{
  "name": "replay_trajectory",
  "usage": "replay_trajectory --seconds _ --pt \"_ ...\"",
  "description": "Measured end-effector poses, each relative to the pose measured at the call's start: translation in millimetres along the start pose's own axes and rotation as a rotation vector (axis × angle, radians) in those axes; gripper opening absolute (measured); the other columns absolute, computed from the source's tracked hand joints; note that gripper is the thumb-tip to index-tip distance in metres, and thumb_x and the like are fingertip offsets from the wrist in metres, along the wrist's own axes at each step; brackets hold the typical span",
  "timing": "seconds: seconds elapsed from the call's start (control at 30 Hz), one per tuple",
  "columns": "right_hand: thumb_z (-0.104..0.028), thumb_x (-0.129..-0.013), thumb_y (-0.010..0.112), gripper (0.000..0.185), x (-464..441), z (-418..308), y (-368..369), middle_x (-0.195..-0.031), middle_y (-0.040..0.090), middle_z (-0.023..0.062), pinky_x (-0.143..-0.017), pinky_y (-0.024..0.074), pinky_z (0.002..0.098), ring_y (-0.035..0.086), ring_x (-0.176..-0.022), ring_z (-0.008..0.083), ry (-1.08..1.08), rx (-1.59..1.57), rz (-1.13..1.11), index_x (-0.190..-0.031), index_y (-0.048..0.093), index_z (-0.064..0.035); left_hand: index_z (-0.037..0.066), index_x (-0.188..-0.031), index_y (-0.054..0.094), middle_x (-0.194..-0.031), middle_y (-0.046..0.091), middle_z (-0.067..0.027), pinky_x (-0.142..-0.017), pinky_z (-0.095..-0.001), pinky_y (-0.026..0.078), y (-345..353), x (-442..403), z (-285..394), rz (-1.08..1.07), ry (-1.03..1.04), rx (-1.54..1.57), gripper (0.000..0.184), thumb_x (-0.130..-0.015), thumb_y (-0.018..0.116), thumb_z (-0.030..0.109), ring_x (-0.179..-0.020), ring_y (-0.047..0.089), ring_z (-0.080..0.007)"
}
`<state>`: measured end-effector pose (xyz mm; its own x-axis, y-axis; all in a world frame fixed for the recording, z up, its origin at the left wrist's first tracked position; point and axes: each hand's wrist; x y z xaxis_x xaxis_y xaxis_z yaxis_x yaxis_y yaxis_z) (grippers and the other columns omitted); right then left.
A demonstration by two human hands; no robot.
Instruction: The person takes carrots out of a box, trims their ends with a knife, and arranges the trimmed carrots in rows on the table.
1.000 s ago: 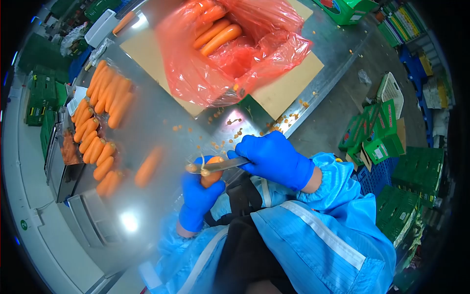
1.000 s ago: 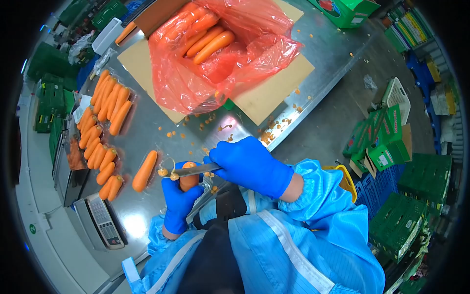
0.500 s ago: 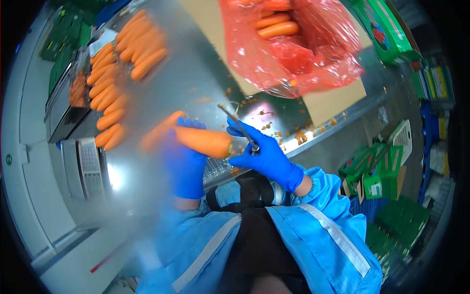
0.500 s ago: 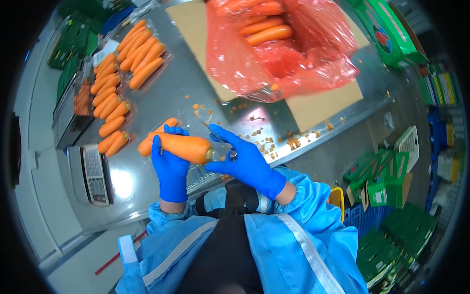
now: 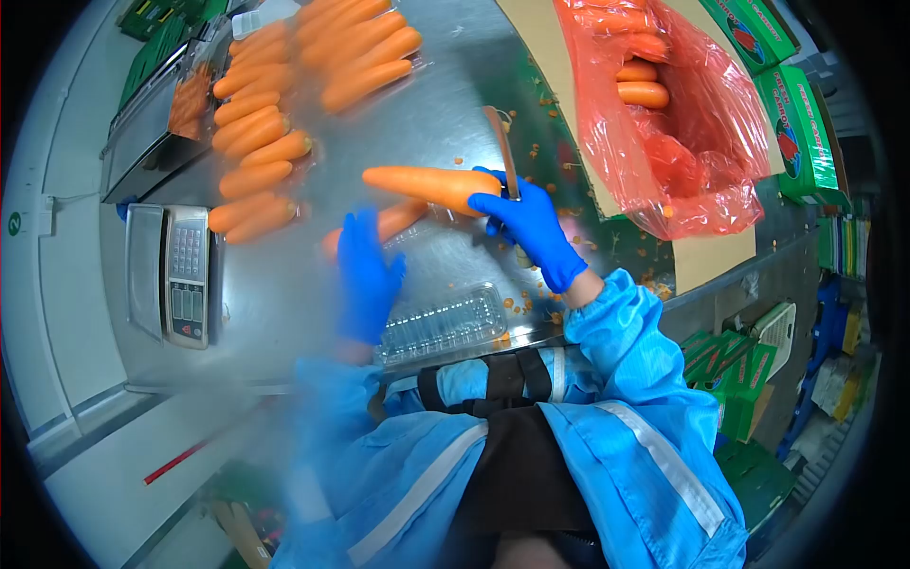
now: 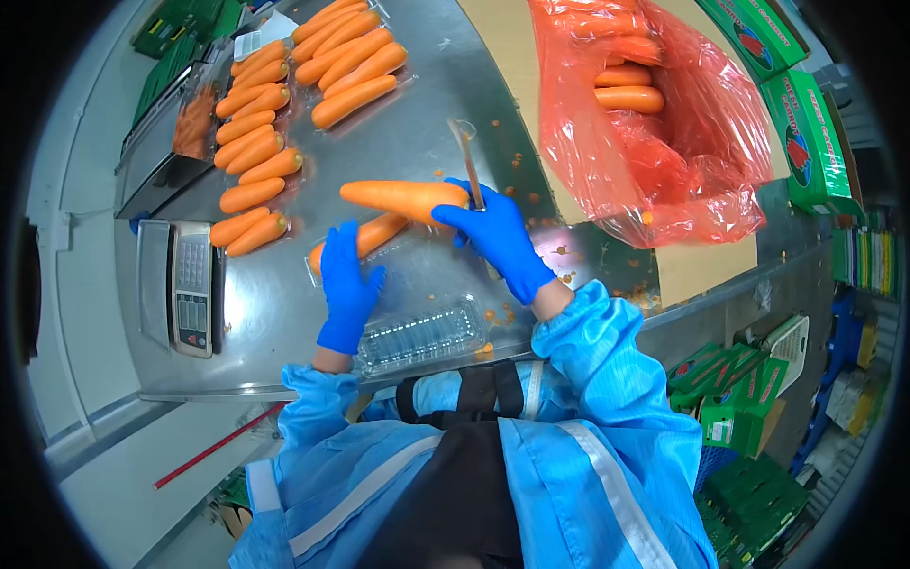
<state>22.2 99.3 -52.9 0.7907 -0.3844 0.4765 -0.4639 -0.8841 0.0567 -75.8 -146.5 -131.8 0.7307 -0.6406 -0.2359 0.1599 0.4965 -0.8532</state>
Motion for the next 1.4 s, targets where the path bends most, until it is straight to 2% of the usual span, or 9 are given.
replay_trajectory --seconds 0.17,0.47,0.63,0.87,1.03,1.17,1.3,1.33,1.4 --pt "-0.031 -0.078 0.077 0.058 -27 5 21 -0.081 0.065 0.0055 -0.057 0.0477 0.0242 0.058 -0.063 0.0085 0.036 0.111 -0.114 -0.127 0.061 -0.0042 0.008 -0.146 0.039 -0.148 0.039 -0.0188 -0.114 -0.0497 0.023 -18 31 14 -0.147 0.014 0.008 0.077 -0.074 0.067 0.010 -0.140 0.031 -0.0387" --pt "-0.017 -0.083 0.071 0.057 -56 56 49 -0.088 0.063 0.0045 -0.067 0.0498 0.0240 0.059 -0.073 0.0091 -0.073 0.150 -0.201 -0.137 0.054 -0.0135 0.008 -0.140 0.047 -0.145 0.043 -0.0165 -0.116 -0.0510 0.018 -26 54 22 -0.210 -0.011 -0.083 0.069 -0.074 0.065 0.011 -0.139 0.033 -0.0359" --pt "-0.014 -0.087 0.066 0.048 -37 59 34 -0.111 0.068 0.0063 -0.071 0.0503 0.0231 0.060 -0.077 0.0086 -0.210 0.196 0.005 -0.134 0.056 -0.0107 0.010 -0.138 0.050 -0.139 0.051 -0.0131 -0.114 -0.0468 0.025 -36 37 -8 -0.087 0.043 -0.021 0.063 -0.077 0.065 0.009 -0.133 0.042 -0.0345" --pt "-0.017 -0.092 0.062 0.034 24 68 -6 -0.107 0.069 0.0043 -0.063 0.0488 0.0226 0.060 -0.068 0.0085 0.063 -0.009 -0.014 -0.122 0.064 -0.0030 0.015 -0.141 0.049 -0.136 0.052 -0.0132 -0.108 -0.0444 0.034 -30 13 -50 -0.078 0.154 -0.111 0.067 -0.078 0.072 0.014 -0.127 0.046 -0.0354" --pt "-0.020 -0.091 0.062 0.032 53 87 -22 -0.097 0.069 0.0052 -0.057 0.0476 0.0238 0.059 -0.060 0.0104 0.141 0.058 0.029 -0.119 0.066 -0.0042 0.022 -0.146 0.042 -0.145 0.043 -0.0096 -0.113 -0.0509 0.022 -22 -9 -36 -0.088 0.088 -0.262 0.071 -0.080 0.071 0.022 -0.135 0.039 -0.0308" --pt "-0.019 -0.093 0.060 0.029 63 94 -24 -0.104 0.070 0.0053 -0.058 0.0483 0.0225 0.058 -0.061 0.0101 0.106 -0.005 -0.012 -0.117 0.067 -0.0047 0.026 -0.148 0.037 -0.150 0.036 -0.0089 -0.113 -0.0591 0.011 10 -41 -50 -0.155 0.061 -0.273 0.074 -0.082 0.070 0.023 -0.139 0.034 -0.0273" --pt "-0.019 -0.093 0.062 0.028 66 89 -9 -0.103 0.071 0.0046 -0.060 0.0508 0.0242 0.059 -0.063 0.0093 0.106 0.028 -0.026 -0.116 0.067 -0.0037 0.026 -0.148 0.038 -0.150 0.038 -0.0095 -0.114 -0.0591 0.010 42 -111 -59 0.013 0.102 -0.271 0.069 -0.086 0.068 0.023 -0.139 0.035 -0.0281" --pt "-0.020 -0.093 0.062 0.028 70 83 -6 -0.101 0.071 0.0042 -0.061 0.0507 0.0242 0.059 -0.063 0.0092 0.097 0.025 -0.037 -0.116 0.068 -0.0042 0.025 -0.148 0.035 -0.146 0.042 -0.0077 -0.109 -0.0555 0.030 42 -132 -56 0.037 0.159 -0.504 0.063 -0.091 0.061 0.035 -0.134 0.041 -0.0281" --pt "-0.022 -0.094 0.062 0.028 73 78 -4 -0.098 0.071 0.0031 -0.061 0.0500 0.0237 0.059 -0.062 0.0085 0.075 0.066 -0.043 -0.117 0.068 -0.0060 0.025 -0.148 0.034 -0.147 0.041 -0.0072 -0.111 -0.0562 0.027 58 -168 -68 0.047 0.134 -0.499 0.065 -0.090 0.061 0.036 -0.136 0.039 -0.0279"
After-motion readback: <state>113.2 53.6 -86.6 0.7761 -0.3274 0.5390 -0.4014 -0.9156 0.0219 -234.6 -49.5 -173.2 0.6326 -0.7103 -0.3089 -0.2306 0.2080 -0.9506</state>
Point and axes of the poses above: each hand's wrist, its own x-axis away from the middle knuckle, its own y-axis out of the palm, z = x × y
